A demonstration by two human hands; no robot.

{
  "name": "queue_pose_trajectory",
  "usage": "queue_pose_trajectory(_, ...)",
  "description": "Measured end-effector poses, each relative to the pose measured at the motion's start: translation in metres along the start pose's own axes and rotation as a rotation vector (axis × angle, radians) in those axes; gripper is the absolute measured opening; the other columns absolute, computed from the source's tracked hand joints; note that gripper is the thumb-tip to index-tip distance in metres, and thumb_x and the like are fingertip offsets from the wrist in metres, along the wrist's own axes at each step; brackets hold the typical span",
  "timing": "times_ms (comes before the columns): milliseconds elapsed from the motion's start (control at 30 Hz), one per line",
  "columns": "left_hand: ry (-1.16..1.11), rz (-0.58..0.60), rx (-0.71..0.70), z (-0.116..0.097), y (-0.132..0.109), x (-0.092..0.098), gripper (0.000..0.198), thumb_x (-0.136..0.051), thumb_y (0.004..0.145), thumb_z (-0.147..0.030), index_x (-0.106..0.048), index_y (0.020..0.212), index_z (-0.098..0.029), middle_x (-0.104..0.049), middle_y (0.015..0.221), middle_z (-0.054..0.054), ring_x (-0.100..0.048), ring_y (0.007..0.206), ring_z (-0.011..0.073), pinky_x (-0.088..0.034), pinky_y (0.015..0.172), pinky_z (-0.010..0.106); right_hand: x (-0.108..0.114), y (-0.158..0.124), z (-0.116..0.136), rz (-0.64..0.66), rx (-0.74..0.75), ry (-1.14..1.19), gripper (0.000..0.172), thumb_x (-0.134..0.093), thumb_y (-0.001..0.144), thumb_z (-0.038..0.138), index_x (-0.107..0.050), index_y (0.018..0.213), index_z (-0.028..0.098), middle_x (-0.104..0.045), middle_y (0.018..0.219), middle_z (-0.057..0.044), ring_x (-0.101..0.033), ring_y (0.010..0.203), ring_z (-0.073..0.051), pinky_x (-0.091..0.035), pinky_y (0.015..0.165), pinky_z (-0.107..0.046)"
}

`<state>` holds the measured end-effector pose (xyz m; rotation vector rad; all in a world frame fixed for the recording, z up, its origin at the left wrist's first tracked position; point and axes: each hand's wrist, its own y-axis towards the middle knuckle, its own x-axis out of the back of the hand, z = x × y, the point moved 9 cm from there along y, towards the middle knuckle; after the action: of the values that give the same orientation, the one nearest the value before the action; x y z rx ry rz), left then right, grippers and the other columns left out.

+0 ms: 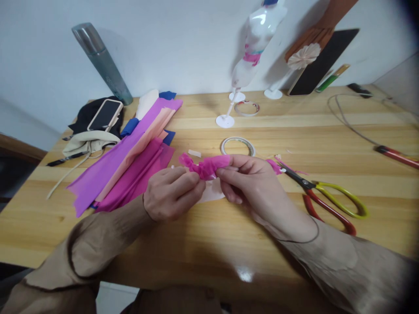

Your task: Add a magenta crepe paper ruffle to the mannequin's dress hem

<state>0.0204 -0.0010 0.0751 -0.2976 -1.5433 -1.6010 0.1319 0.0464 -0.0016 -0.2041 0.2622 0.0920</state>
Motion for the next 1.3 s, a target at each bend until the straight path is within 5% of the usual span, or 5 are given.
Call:
queue_pose_trajectory(300,0.015,0.042,-0.064,-0.006,-0.006,-0.001,0.01,-0.053,0.089,-0.009,-0.061,0.09,-0.016,-0.067,0.077,0.002,-0.059,0.064,0.0125,-0.05,0.055,0.025,0.003,0.0,0.001,-0.032,-0.005,-0.042,0.016,-0.068,0.073,0.027,-0.071,0.083,0.015,-0.049,0.038,0.006,-0.036,0.032,-0.005,-0.02,0.034,-0.02)
queue_pose_trajectory(500,-0.077,0.274,0.003,-0.004,-0.008,-0.005,0.027,-0.037,0.092,-0.002,-0.058,0.098,-0.017,-0.072,0.087,0.006,-0.066,0.076,0.0148,-0.054,0.066,0.029,0.005,0.001,0.003,-0.04,0.032,-0.089,0.013,-0.067,0.075,0.027,-0.069,0.081,0.015,-0.05,0.038,0.006,-0.038,0.032,-0.006,-0.023,0.034,-0.02)
queue_pose_trajectory(833,-0.197,0.242,0.067,0.0,-0.01,0.007,0.025,-0.043,0.091,-0.003,-0.059,0.102,-0.017,-0.072,0.091,0.006,-0.068,0.079,0.0164,-0.054,0.066,0.028,0.006,0.002,0.011,-0.077,0.099,-0.173,0.009,-0.065,0.076,0.023,-0.065,0.071,0.017,-0.053,0.039,0.004,-0.041,0.033,-0.006,-0.027,0.035,-0.02)
queue_pose_trajectory(1100,-0.077,0.411,0.037,-0.005,-0.01,0.002,0.038,-0.025,0.099,-0.008,-0.061,0.105,-0.017,-0.074,0.096,0.006,-0.068,0.087,0.0155,-0.055,0.077,0.03,0.006,0.004,0.013,-0.089,0.117,-0.186,0.009,-0.065,0.077,0.024,-0.069,0.077,0.016,-0.053,0.04,0.004,-0.042,0.034,-0.006,-0.028,0.035,-0.02)
queue_pose_trajectory(1300,-0.08,0.457,0.049,-0.007,-0.011,0.002,0.032,-0.032,0.096,-0.003,-0.06,0.107,-0.012,-0.073,0.102,0.007,-0.066,0.093,0.0168,-0.054,0.08,0.03,0.006,0.006,0.015,-0.109,0.133,-0.19,0.008,-0.063,0.074,0.021,-0.068,0.077,0.015,-0.053,0.041,0.005,-0.043,0.034,-0.006,-0.03,0.035,-0.019)
